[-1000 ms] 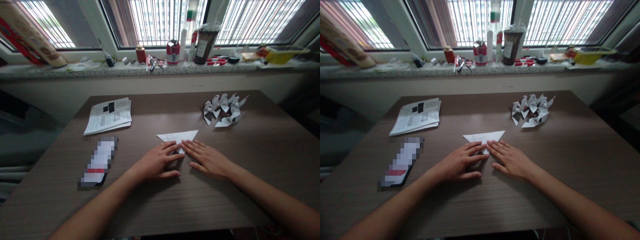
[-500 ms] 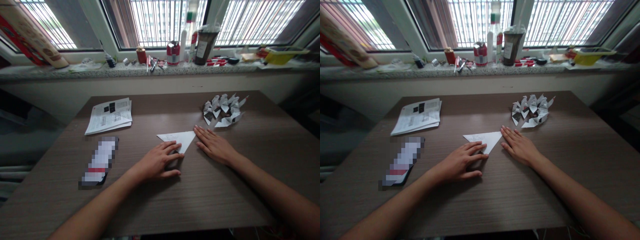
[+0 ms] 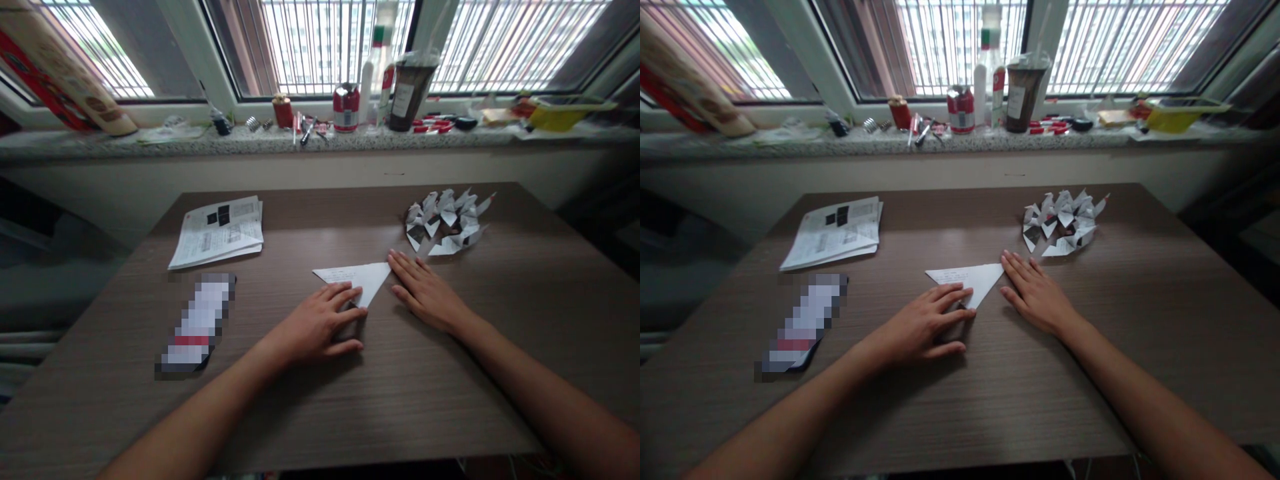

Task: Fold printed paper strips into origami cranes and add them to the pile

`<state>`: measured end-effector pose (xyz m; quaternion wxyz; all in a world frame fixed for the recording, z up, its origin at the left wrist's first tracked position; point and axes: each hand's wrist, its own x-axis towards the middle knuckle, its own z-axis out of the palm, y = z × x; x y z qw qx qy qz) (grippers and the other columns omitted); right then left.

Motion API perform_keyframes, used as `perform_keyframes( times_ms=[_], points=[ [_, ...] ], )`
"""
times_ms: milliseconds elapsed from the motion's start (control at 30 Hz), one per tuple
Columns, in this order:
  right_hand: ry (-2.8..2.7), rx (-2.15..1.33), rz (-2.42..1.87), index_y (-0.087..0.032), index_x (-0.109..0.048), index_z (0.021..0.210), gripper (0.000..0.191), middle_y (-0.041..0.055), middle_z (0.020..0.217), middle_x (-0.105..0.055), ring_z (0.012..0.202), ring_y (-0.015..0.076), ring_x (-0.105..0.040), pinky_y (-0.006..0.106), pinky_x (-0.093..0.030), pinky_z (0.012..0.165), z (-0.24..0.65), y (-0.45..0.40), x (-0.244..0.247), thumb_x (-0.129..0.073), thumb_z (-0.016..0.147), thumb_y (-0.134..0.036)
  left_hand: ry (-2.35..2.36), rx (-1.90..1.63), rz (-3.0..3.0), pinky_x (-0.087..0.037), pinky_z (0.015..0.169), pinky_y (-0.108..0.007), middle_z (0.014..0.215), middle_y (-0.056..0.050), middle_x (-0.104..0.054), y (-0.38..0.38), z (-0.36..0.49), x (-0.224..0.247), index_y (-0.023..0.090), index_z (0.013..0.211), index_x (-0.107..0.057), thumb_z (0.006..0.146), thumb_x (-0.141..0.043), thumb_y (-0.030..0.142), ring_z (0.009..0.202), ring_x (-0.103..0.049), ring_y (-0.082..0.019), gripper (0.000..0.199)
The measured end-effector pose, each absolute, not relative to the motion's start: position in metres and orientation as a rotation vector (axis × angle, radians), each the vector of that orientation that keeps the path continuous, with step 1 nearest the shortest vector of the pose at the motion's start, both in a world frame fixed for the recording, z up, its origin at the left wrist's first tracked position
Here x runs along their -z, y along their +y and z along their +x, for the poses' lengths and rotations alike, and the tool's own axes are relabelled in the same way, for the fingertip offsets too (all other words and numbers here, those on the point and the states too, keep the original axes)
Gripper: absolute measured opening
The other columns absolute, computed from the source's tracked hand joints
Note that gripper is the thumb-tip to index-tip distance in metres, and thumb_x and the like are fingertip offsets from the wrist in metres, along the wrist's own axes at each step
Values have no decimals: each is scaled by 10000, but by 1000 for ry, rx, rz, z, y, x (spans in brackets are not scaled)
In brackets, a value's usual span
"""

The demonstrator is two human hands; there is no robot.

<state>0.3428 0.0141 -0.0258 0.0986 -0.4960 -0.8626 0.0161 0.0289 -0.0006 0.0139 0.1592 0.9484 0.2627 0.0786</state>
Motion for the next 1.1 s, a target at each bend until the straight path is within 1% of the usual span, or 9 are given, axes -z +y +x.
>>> perform_keyframes(
  times_ms=[100,233,333,433,533,667,833,967,1100],
  points=[
    [-2564,-75,-1388,-332,78,1667,720,30,1734,-170,1592,256,-190,542,-244,1288,343,12,21,-336,1102,-497,749,-211,2721,-302,1259,-518,1647,-94,-410,0,29,-14,267,1454,-572,1004,-572,598,1557,-297,-322,559],
    [-2658,-174,-1211,-381,-27,1670,680,-11,1732,-150,1585,252,-221,530,-226,1301,340,10,14,-390,1100,-458,746,-200,2737,-301,1261,-508,1654,-89,-400,0,27,-13,269,1462,-564,1023,-550,586,1556,-302,-312,542],
    [-2701,-251,-1104,-411,-101,1662,640,-42,1719,-195,1573,240,-267,526,-226,1306,337,9,11,-408,1101,-437,747,-207,2745,-301,1260,-506,1646,-91,-412,1,24,-13,266,1436,-583,1032,-535,580,1545,-326,-313,514],
    [-2706,-292,-1087,-420,-163,1653,601,-59,1701,-261,1565,225,-293,514,-248,1303,335,9,11,-408,1104,-432,756,-211,2753,-283,1268,-500,1636,-85,-429,2,22,-12,263,1424,-586,1039,-518,580,1541,-334,-310,503],
    [-2706,-297,-1102,-391,-221,1650,575,-38,1685,-316,1558,227,-318,513,-272,1294,333,7,10,-400,1106,-443,779,-205,2763,-230,1289,-492,1626,-73,-449,3,22,-12,266,1470,-545,1049,-492,584,1542,-333,-296,530],
    [-2699,-281,-1121,-345,-302,1638,558,5,1656,-398,1530,243,-383,523,-319,1267,331,4,7,-398,1102,-467,847,-231,2780,-183,1299,-495,1584,-66,-507,4,23,-12,270,1507,-511,1057,-465,587,1518,-374,-285,552],
    [-2691,-306,-1029,-346,-325,1629,558,8,1625,-457,1497,236,-439,526,-310,1267,330,0,2,-431,1094,-460,987,-263,2798,-190,1287,-519,1548,-68,-546,4,22,-15,266,1518,-505,1078,-416,572,1493,-413,-290,543],
    [-2696,-352,-954,-352,-313,1633,573,1,1617,-470,1501,225,-432,516,-288,1279,325,-5,-1,-449,1087,-457,1084,-266,2796,-202,1273,-549,1571,-78,-524,5,21,-14,261,1514,-509,1085,-393,574,1501,-406,-300,544],
    [-2733,-439,-883,-336,-332,1630,571,14,1616,-475,1501,218,-433,501,-286,1280,316,-12,-5,-448,1085,-465,1142,-252,2785,-206,1271,-546,1602,-90,-487,4,23,-11,236,1509,-514,1091,-358,585,1511,-395,-297,567]
  ],
)
